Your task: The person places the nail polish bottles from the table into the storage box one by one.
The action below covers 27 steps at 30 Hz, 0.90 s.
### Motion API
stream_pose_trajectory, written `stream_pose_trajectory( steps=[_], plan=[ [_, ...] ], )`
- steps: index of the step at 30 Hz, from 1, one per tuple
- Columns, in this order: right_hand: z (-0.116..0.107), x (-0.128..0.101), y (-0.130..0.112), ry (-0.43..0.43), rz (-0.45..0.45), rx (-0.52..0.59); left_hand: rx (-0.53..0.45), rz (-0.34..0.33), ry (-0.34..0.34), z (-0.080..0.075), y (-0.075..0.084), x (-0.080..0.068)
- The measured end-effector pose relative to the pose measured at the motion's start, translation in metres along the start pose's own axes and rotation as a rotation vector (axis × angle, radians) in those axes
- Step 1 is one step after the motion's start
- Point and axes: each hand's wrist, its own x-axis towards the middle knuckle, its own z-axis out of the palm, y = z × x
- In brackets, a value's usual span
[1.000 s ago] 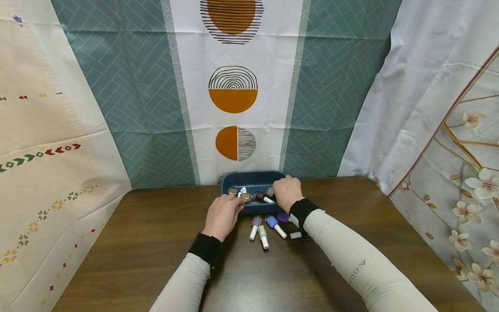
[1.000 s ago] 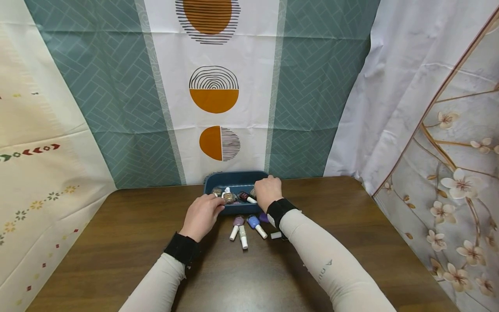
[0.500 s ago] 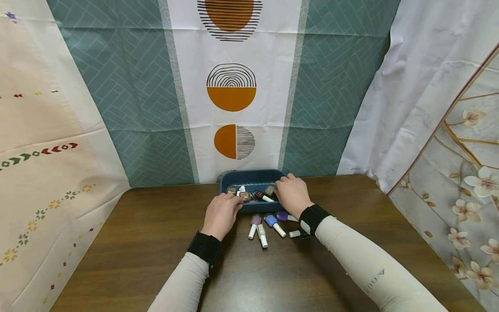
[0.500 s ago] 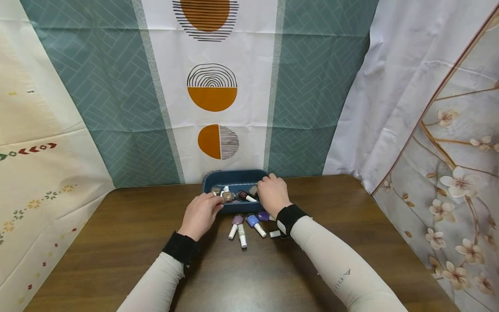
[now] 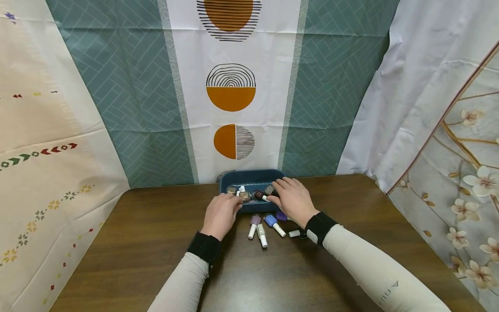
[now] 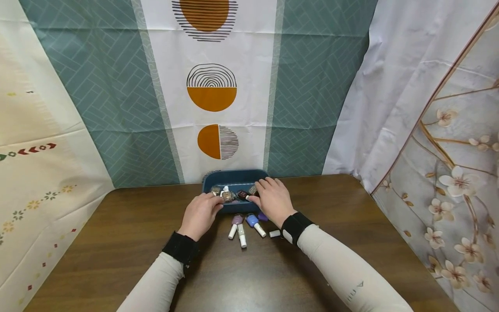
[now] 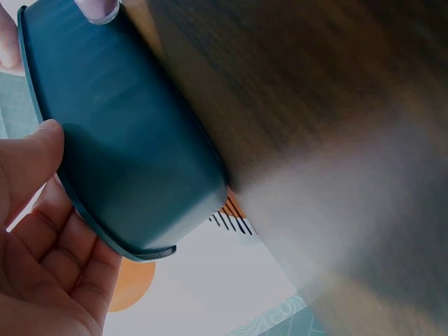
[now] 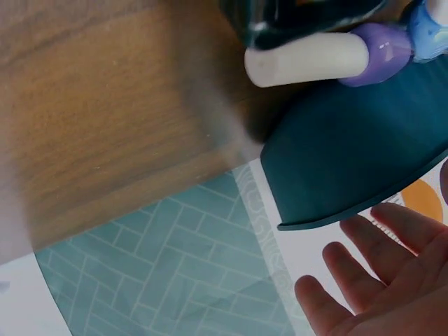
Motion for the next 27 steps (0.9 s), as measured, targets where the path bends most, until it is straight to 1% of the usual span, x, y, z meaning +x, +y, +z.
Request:
stream_pose_trajectory(
  steps=[7,12,18,24,27],
  plan=[
    [-0.011,-0.019,-0.004,-0.015,-0.041,0.013,-0.008,0.007,-0.001,0.0,0.001,0.0],
    [-0.017,-0.034,-0.004,-0.027,-0.058,0.022,0.004,0.008,-0.002,-0.001,0.0,0.0],
    [-0.021,-0.052,0.001,-0.008,-0.1,0.044,0.003,-0.001,-0.012,-0.002,0.0,0.0],
    [-0.026,-0.069,0.006,-0.043,-0.116,0.066,0.005,0.001,-0.004,-0.002,0.001,0.0],
    [-0.028,-0.076,0.007,-0.044,-0.137,0.085,0.007,0.003,0.002,-0.002,0.001,0.0]
  ],
)
